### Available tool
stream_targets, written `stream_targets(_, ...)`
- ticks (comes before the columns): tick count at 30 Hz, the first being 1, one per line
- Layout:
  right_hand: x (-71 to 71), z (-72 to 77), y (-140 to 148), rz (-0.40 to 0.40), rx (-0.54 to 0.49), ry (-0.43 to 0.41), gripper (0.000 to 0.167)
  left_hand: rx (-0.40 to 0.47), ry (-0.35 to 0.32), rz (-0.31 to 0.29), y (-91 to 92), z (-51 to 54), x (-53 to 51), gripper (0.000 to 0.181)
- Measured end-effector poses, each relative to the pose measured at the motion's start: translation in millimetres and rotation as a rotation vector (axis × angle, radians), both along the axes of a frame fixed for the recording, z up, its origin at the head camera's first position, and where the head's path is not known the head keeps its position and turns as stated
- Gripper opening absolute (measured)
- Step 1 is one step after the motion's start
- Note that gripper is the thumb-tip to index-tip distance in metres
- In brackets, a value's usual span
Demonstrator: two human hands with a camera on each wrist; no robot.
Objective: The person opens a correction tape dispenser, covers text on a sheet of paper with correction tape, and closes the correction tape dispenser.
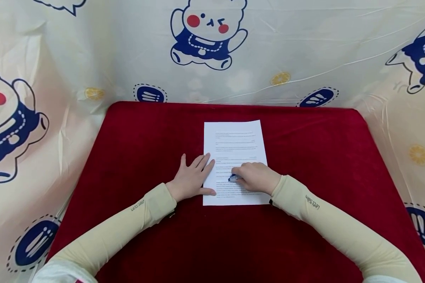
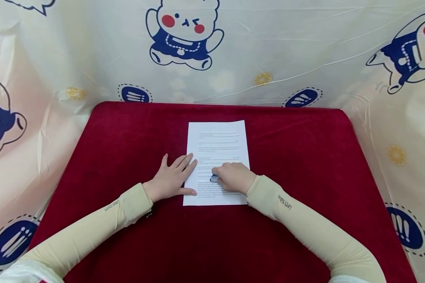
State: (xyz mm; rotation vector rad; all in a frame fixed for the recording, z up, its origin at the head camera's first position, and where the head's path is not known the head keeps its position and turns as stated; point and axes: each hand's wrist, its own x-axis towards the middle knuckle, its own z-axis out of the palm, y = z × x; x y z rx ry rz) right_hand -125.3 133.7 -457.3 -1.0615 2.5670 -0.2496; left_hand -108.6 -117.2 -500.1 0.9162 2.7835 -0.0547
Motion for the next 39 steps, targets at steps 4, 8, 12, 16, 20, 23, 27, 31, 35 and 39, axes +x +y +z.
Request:
stream_targets(4, -0.1, 0.6, 1.2, -0.009, 0.013, -0.015, 0.014, -0.003, -0.004, 0.001, 0.0, 0.9, 0.4, 0.107)
stream_targets(8, -0.5, 1.9, 3.3, -0.018, 0.019, -0.031, 0.013, -0.009, -0.001, 0.003, 0.0, 1.2, 0.4, 0.108)
stream_targets(12, -0.8, 3.0, 6.9, -0.031, 0.027, -0.037, 0.012, -0.008, -0.004, 0.002, 0.5, 1.6, -0.1, 0.107)
stream_targets(16, -1.2, 3.1, 10.6, -0.042, 0.036, -0.038, 0.01, -0.005, -0.002, 0.002, 0.6, 2.2, -0.5, 0.107)
stream_targets(20, -1.6, 3.8, 13.9, -0.043, 0.041, -0.024, 0.009, -0.008, -0.008, 0.005, 0.7, 2.4, -0.6, 0.107)
stream_targets(23, -1.4, 4.5, 16.7, -0.046, 0.049, -0.014, 0.009, -0.01, -0.014, 0.006, 0.8, 1.8, -0.6, 0.107)
stream_targets(27, -0.5, 4.4, 20.8, -0.053, 0.06, -0.008, 0.008, -0.008, -0.013, 0.008, 0.7, 0.7, -0.3, 0.107)
stream_targets(31, 0.1, 4.6, 24.6, -0.065, 0.061, -0.017, 0.007, -0.006, -0.018, 0.009, 0.4, 1.6, 0.0, 0.107)
stream_targets(35, 0.1, 4.2, 28.8, -0.071, 0.067, -0.025, 0.009, -0.001, -0.02, 0.007, 0.0, 3.1, 0.1, 0.106)
stream_targets(39, 0.6, 4.4, 33.9, -0.073, 0.079, -0.011, 0.009, 0.006, -0.032, 0.009, -0.3, 3.7, 0.1, 0.107)
